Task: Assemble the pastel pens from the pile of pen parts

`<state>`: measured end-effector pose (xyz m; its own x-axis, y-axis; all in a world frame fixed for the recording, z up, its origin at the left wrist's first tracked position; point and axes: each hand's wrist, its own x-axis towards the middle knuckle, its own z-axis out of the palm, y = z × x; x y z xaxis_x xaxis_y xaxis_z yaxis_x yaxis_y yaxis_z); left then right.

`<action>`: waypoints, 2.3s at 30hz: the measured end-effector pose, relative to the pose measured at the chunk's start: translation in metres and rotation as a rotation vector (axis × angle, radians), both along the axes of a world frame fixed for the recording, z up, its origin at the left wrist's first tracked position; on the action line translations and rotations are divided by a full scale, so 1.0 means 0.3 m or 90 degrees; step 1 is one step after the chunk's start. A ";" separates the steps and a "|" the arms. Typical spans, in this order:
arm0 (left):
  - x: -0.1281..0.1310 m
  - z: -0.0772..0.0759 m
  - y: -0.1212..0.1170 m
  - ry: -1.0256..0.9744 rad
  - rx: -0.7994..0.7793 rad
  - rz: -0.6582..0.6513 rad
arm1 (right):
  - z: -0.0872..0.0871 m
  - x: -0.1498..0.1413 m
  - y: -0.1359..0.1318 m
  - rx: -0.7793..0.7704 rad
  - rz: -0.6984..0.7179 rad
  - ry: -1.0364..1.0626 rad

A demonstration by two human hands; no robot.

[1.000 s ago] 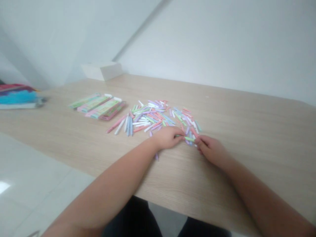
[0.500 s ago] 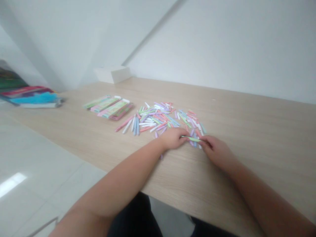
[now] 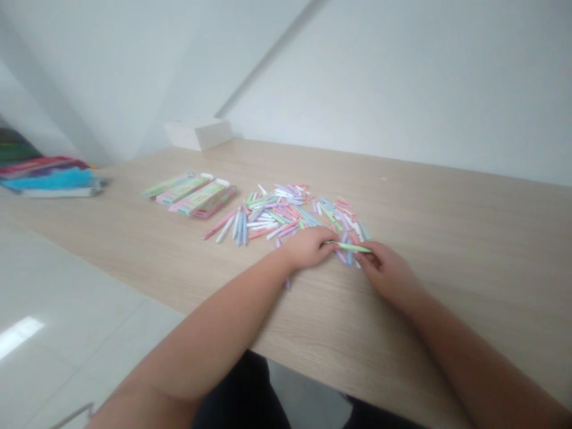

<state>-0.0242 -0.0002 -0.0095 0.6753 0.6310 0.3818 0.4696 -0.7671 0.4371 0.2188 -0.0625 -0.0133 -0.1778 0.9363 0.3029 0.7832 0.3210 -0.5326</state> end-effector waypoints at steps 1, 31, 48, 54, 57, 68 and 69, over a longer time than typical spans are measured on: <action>-0.003 0.000 0.000 -0.003 -0.008 -0.004 | 0.000 0.005 0.002 0.037 0.016 -0.030; -0.047 0.033 0.025 -0.505 -0.573 -0.111 | 0.007 -0.013 0.013 -0.108 -0.055 0.238; -0.023 0.048 0.015 -0.805 -1.015 -0.203 | 0.015 -0.087 -0.022 -0.211 -0.006 0.380; -0.029 0.061 -0.006 -0.787 -1.031 -0.309 | 0.020 -0.071 -0.025 -0.223 0.028 0.398; -0.027 0.060 -0.007 -0.786 -1.039 -0.306 | 0.019 -0.073 -0.028 -0.234 0.045 0.375; 0.000 0.040 0.024 -0.860 -0.903 -0.040 | -0.015 -0.088 -0.064 -0.204 0.159 0.492; 0.002 0.041 0.023 -0.860 -0.893 -0.033 | -0.015 -0.088 -0.068 -0.202 0.167 0.495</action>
